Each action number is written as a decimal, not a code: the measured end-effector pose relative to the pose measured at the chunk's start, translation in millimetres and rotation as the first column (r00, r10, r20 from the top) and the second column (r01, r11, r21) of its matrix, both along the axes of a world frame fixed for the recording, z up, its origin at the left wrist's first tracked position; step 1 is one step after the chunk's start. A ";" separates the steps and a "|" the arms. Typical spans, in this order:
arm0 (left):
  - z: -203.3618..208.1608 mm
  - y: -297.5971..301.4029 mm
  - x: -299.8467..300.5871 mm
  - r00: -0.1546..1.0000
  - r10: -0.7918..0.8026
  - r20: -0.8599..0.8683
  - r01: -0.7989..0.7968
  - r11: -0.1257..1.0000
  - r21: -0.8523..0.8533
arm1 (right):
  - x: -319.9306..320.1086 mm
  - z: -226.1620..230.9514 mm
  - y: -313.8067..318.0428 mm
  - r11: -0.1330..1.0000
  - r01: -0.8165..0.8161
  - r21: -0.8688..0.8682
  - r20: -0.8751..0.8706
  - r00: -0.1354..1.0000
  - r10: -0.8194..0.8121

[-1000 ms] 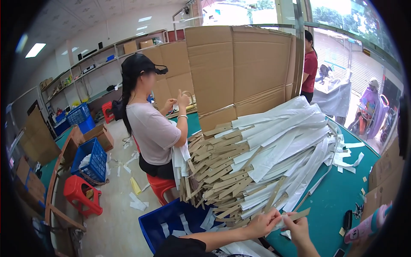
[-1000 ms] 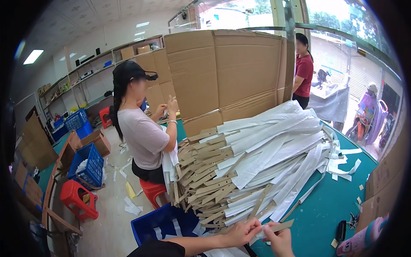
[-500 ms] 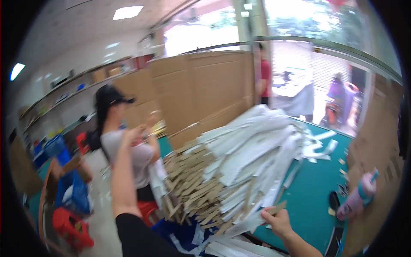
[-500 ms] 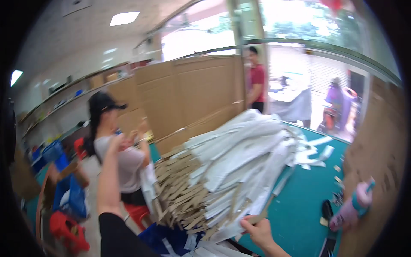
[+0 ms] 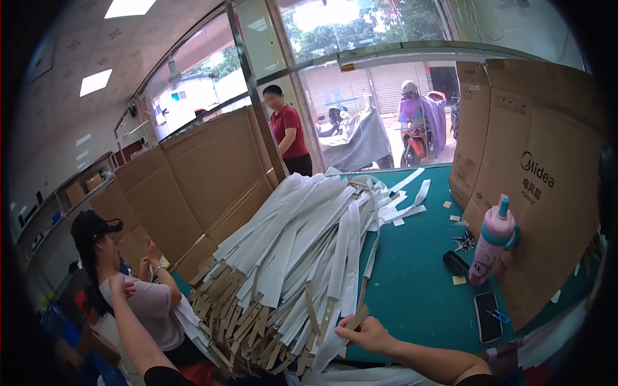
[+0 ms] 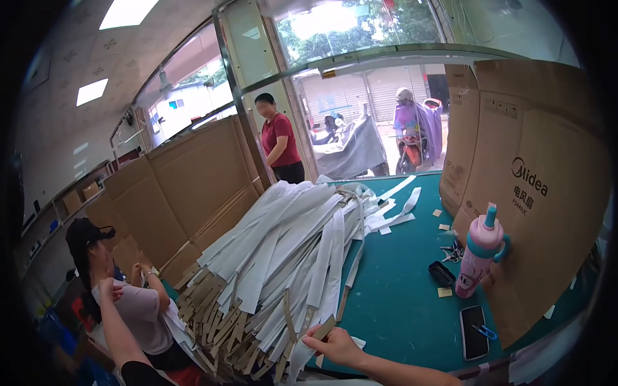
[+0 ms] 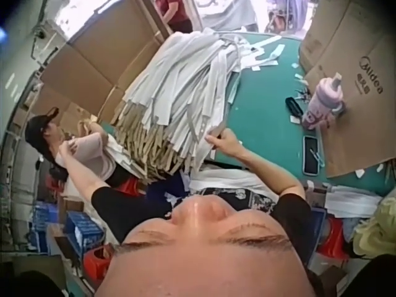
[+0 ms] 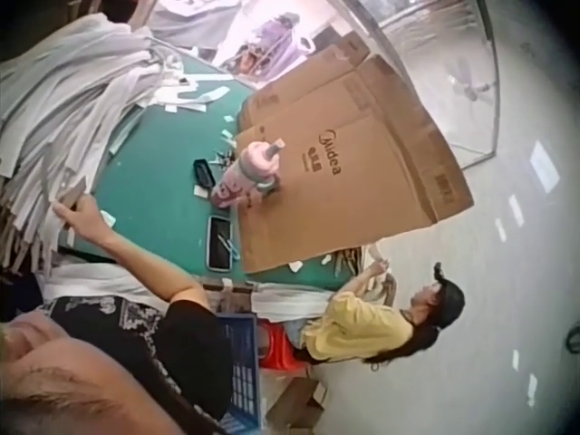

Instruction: Attaching white fabric or adhesive strips onto brown belt components on a factory workbench.

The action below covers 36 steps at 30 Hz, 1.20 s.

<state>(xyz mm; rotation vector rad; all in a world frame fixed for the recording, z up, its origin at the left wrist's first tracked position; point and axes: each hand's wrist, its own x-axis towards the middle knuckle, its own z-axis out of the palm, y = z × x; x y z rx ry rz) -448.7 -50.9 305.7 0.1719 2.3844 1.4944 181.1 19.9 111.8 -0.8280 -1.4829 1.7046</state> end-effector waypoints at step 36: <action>38.5 -8.1 197.4 0.543 -0.620 -0.566 0.792 0.602 0.101 | -4.9 30.1 -14.6 0.971 -0.130 0.199 0.125 0.986 0.107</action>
